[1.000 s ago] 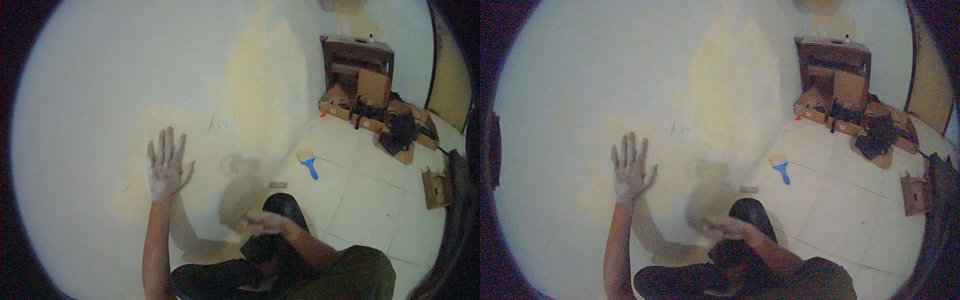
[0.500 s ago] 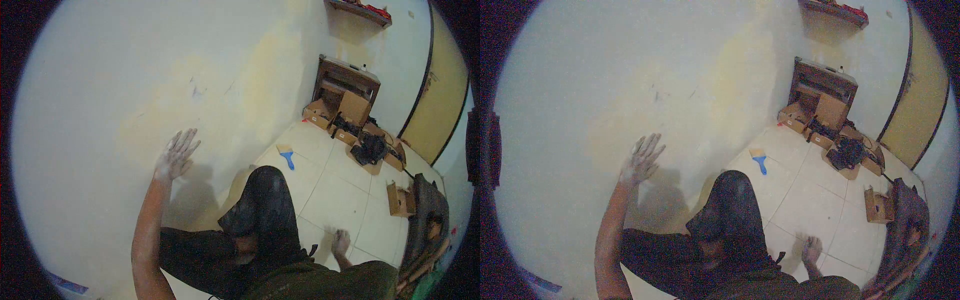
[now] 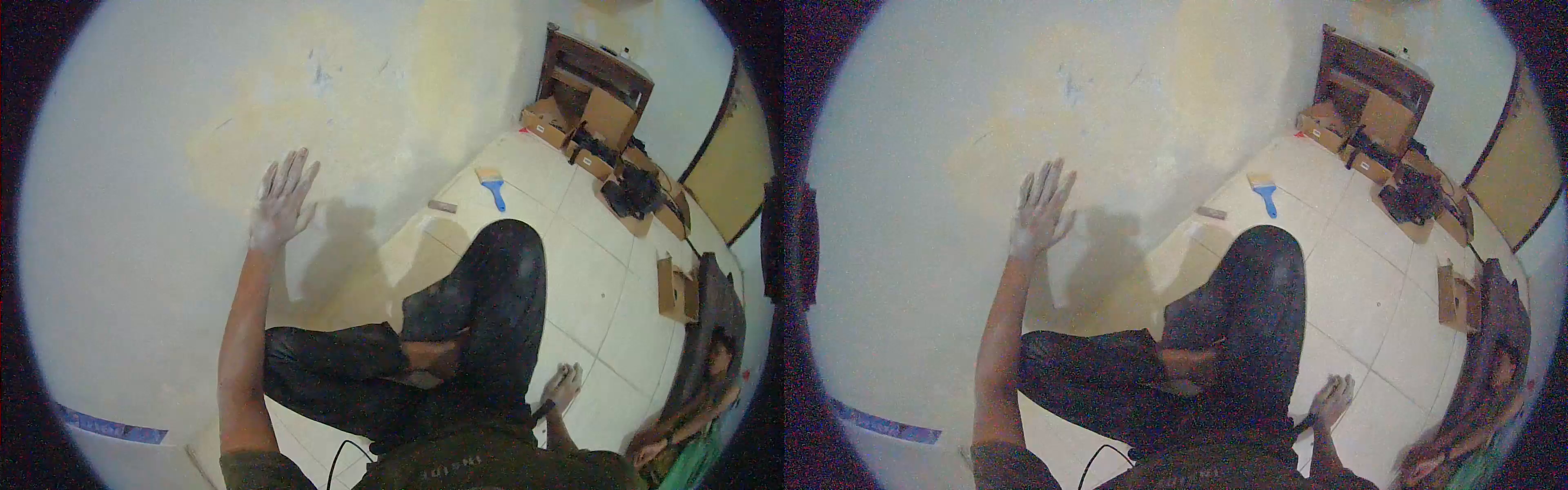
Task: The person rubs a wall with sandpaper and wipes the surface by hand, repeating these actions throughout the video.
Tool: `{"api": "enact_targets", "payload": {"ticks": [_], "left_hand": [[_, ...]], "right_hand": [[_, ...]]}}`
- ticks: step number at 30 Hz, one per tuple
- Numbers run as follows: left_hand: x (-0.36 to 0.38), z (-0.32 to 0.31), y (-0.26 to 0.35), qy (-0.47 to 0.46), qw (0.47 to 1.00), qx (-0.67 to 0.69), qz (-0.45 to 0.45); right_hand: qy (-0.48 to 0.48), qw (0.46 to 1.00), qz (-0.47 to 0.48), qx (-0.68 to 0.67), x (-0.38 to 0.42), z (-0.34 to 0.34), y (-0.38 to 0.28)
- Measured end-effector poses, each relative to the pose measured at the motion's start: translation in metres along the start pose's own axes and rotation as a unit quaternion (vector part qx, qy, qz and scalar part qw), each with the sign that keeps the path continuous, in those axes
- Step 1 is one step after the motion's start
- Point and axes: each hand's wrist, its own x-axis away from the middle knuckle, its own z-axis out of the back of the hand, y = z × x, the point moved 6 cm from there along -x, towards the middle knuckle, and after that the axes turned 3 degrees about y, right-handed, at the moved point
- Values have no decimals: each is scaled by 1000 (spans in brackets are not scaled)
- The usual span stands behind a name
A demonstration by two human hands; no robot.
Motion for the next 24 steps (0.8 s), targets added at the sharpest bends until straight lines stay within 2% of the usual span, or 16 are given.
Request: {"api": "enact_targets", "payload": {"ticks": [2, 3, 6, 8, 9, 11, 13, 15, 16, 17, 18, 20, 22, 24], "left_hand": [[-12, -9, -2, 6, 1000, 16, 5], [9, -3, 2, 23, 999, 21, 18], [45, 15, 2, 23, 992, 49, 114], [51, 45, -4, 59, 982, -9, 180], [51, 61, -13, 72, 974, -37, 214], [60, 97, -34, 179, 955, -71, 226], [59, 129, -59, 200, 938, -156, 235], [64, 150, -77, 265, 922, -196, 202], [67, 159, -81, 264, 915, -223, 206], [76, 172, -75, 263, 908, -253, 206], [74, 174, -70, 258, 903, -277, 204], [63, 170, -59, 252, 911, -268, 184], [52, 157, -49, 237, 913, -280, 179], [54, 156, -28, 198, 917, -295, 183]], "right_hand": [[12, 1000, -2, 20, -2, -7, -8], [28, 1000, 8, 9, 7, -14, 0], [55, 998, 39, -4, 33, -23, 21], [88, 993, 75, -5, 34, -34, 34], [69, 994, 39, -69, 26, -39, 40], [23, 980, -25, -198, -3, -61, 61], [88, 957, -7, -277, -63, -85, 59], [127, 926, -4, -355, -131, -93, 24], [154, 906, 32, -393, -159, -86, -9], [126, 918, 16, -376, -183, -81, -36], [145, 889, 10, -435, -201, -78, -72], [91, 890, 22, -446, -233, -55, -157], [81, 862, 49, -499, -257, -67, -225], [-47, 817, 35, -574, -256, -56, -298]]}}
